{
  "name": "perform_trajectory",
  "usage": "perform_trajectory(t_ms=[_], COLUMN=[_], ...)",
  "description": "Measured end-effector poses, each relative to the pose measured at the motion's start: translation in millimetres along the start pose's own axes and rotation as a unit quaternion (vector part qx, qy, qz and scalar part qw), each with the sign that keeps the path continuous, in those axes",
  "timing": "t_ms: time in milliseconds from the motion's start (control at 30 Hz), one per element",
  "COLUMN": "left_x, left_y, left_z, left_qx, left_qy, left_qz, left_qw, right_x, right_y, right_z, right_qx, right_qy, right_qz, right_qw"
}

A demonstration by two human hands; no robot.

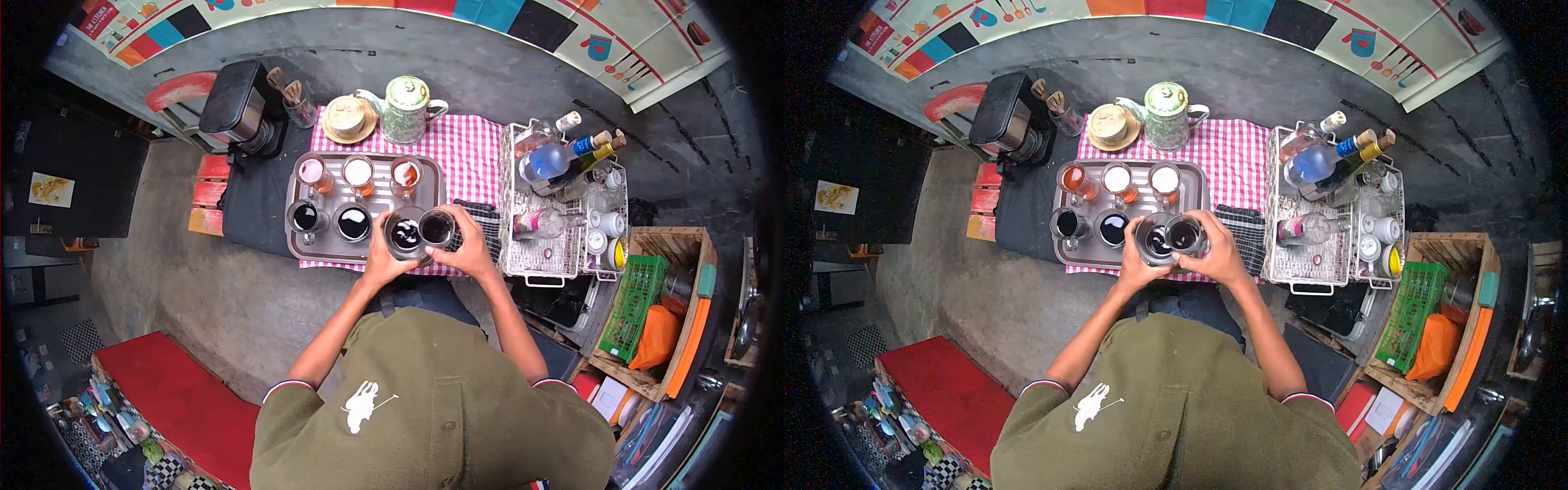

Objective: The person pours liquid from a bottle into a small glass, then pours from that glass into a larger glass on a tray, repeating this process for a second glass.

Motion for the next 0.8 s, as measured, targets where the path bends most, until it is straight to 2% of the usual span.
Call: perform_trajectory(t_ms=[133,233,367,700,800], left_x=[21.0,47.8,58.5,53.9,52.5], left_y=[6.9,11.9,12.6,3.0,2.5], left_z=[-18.3,-31.6,-34.7,-28.6,-27.3], left_qx=[-0.011,-0.028,-0.018,0.005,0.000], left_qy=[-0.020,-0.076,-0.091,-0.081,-0.077], left_qz=[-0.001,-0.072,-0.085,-0.048,-0.047], left_qw=[1.000,0.994,0.992,0.996,0.996], right_x=[-17.5,-22.6,-29.1,-32.6,-32.2], right_y=[4.4,7.0,10.3,8.7,7.1], right_z=[-1.4,-3.1,-3.3,0.0,1.0], right_qx=[-0.008,0.005,0.023,0.046,0.058], right_qy=[0.007,-0.013,-0.007,-0.005,0.020], right_qz=[0.010,0.032,0.025,0.066,0.084], right_qw=[1.000,0.999,0.999,0.997,0.995])
Point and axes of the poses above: each hand's wrist, its own z-axis away from the middle knuckle, its own y-axis out of the back of the hand, x = y × z, the point moved 9 cm from there along -z, towards the middle knuckle, and after that the axes turned 15 degrees about -y, right-handed, at the moved point
